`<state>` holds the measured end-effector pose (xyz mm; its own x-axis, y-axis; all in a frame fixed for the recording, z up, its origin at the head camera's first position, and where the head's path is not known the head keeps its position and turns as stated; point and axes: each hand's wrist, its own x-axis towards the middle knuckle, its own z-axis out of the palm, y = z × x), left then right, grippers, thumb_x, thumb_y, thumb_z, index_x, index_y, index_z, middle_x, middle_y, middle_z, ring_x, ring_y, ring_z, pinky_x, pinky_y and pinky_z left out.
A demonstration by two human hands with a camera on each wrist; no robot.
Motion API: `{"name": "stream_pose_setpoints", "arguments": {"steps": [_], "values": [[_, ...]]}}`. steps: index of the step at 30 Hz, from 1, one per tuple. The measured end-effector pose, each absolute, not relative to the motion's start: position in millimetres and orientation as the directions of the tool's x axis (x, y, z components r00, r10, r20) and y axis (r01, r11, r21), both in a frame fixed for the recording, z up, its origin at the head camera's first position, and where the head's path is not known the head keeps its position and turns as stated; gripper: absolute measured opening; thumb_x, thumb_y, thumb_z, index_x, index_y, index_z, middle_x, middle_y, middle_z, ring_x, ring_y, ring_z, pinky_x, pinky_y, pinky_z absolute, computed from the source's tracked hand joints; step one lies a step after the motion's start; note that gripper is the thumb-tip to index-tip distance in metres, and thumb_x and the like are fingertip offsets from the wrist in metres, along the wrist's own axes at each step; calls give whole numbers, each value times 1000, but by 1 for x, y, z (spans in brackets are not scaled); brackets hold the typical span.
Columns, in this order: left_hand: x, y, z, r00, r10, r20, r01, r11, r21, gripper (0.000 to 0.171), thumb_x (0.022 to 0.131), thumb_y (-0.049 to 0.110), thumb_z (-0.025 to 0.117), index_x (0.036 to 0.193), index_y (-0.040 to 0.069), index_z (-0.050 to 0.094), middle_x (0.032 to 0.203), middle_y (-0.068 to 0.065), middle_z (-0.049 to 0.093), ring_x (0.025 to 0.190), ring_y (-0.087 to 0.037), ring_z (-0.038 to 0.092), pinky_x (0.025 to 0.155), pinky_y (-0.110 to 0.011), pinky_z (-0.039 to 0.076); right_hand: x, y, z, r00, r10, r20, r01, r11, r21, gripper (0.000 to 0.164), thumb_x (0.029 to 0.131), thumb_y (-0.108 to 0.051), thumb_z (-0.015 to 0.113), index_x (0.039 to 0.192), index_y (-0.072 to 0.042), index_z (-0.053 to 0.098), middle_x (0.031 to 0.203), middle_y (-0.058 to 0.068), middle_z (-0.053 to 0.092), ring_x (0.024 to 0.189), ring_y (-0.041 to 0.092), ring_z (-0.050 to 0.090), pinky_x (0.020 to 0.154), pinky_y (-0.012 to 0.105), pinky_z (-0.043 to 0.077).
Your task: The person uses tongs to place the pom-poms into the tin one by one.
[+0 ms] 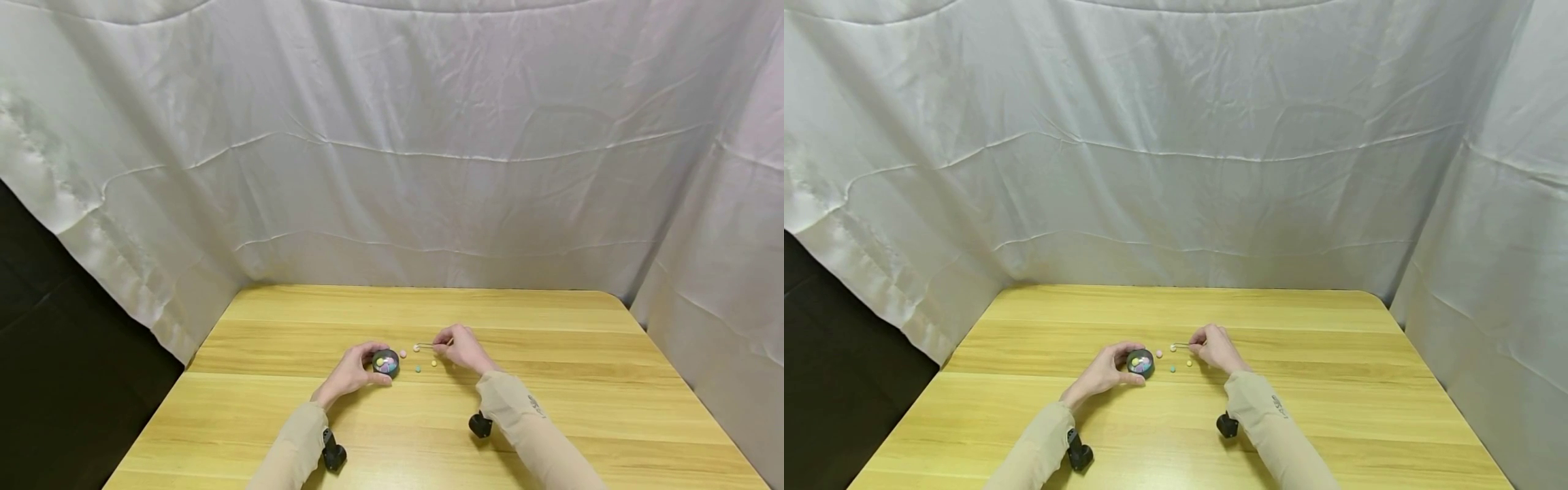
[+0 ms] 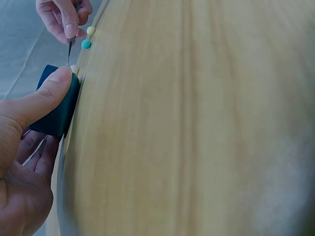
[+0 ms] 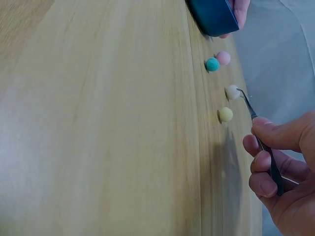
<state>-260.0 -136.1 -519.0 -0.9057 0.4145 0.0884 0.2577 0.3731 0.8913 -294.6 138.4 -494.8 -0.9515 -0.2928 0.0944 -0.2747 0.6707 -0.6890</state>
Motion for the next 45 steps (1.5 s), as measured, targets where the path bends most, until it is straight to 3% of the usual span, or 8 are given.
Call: {"name": "stream_pose_setpoints", "arguments": {"steps": [10,22,45], "values": [[-260,-136,-518,-906,415,85,253,369,894,61,78,7,86,133,1,60,131,-20,64,118,-36,64,101,-49,53,-294,136,-493,-954,-287,93,-270,673,-688,8,91,-3,70,89,-4,78,79,4,73,68,10,58,58,23,49],[-260,-136,-519,-909,408,83,253,384,888,61,77,6,86,132,1,60,130,-20,64,118,-36,64,102,-49,53,-295,139,-495,-959,-262,110,-264,680,-684,8,91,-5,71,88,-5,78,80,2,72,68,10,57,64,25,47],[-259,-137,-518,-903,420,93,264,372,890,62,77,6,86,132,0,60,130,-21,64,117,-37,65,100,-49,54,-284,138,-487,-954,-269,134,-283,656,-700,9,92,-5,69,92,-4,78,84,7,73,66,11,57,56,21,47]]}}
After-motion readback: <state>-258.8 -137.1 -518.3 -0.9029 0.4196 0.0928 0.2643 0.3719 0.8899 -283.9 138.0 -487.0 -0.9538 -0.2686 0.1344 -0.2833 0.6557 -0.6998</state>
